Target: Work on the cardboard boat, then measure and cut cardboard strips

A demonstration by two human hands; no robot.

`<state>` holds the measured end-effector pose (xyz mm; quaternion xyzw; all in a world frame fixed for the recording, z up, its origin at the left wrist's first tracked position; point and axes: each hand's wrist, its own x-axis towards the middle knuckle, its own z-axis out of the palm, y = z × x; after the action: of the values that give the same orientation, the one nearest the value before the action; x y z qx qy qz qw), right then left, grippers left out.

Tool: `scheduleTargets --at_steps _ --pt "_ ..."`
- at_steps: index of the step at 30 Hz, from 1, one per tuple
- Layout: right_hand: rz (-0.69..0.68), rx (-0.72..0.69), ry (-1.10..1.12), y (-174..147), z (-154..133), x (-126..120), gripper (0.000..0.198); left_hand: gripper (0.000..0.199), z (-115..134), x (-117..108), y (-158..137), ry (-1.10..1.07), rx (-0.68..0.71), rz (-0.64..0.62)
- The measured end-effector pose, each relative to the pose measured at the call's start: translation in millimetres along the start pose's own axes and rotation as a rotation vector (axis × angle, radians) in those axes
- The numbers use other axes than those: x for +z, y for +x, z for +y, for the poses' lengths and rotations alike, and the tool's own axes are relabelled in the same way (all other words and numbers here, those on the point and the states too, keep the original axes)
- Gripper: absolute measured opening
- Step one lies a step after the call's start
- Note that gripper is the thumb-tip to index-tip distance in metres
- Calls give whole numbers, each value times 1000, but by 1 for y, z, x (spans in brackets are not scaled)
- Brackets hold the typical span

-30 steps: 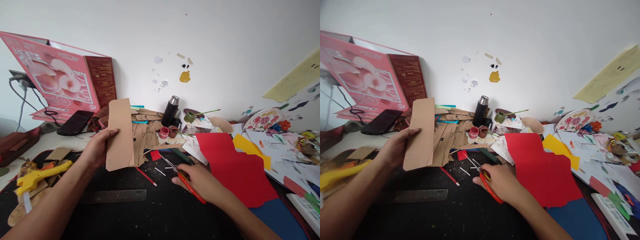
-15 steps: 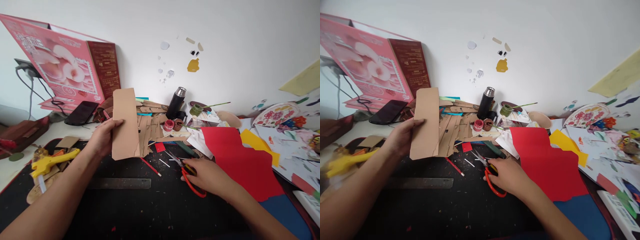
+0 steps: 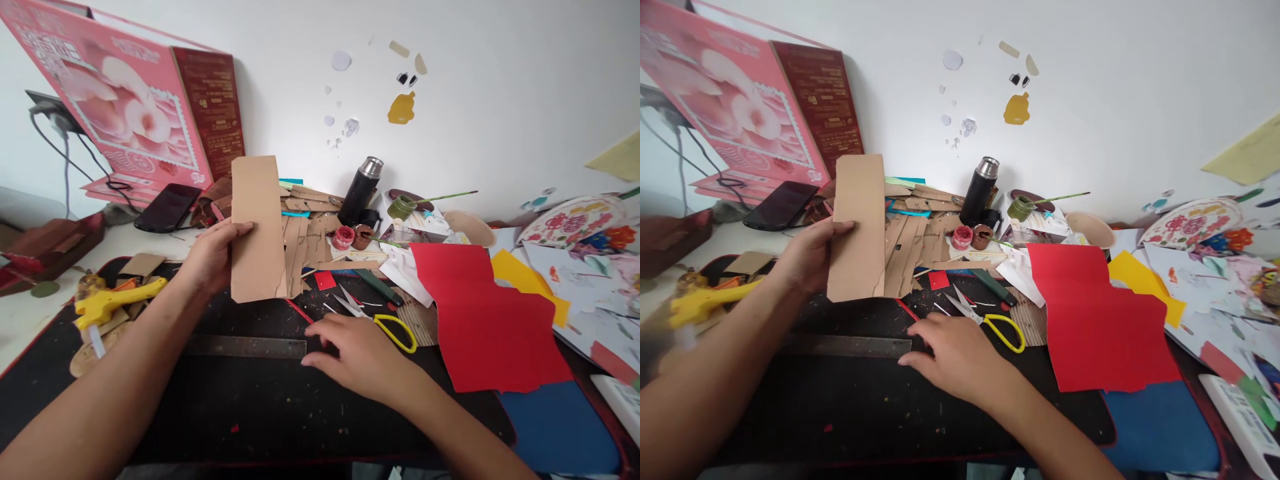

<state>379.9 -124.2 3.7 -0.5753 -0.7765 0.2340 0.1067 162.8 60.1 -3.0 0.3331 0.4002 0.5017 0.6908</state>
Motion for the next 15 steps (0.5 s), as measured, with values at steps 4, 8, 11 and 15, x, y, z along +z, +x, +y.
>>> scheduleTargets --at_steps 4,8,11,15 --pt "-122 -55 -162 25 -15 14 37 45 -1 -1 2 6 6 -7" --pt "-158 -50 -216 40 -20 20 30 37 -4 -2 3 -2 22 -29" --pt "-138 -72 -184 43 -18 21 23 35 -6 -3 4 13 45 -25" --pt "-35 -87 25 37 -11 13 14 32 1 -2 2 52 100 5"
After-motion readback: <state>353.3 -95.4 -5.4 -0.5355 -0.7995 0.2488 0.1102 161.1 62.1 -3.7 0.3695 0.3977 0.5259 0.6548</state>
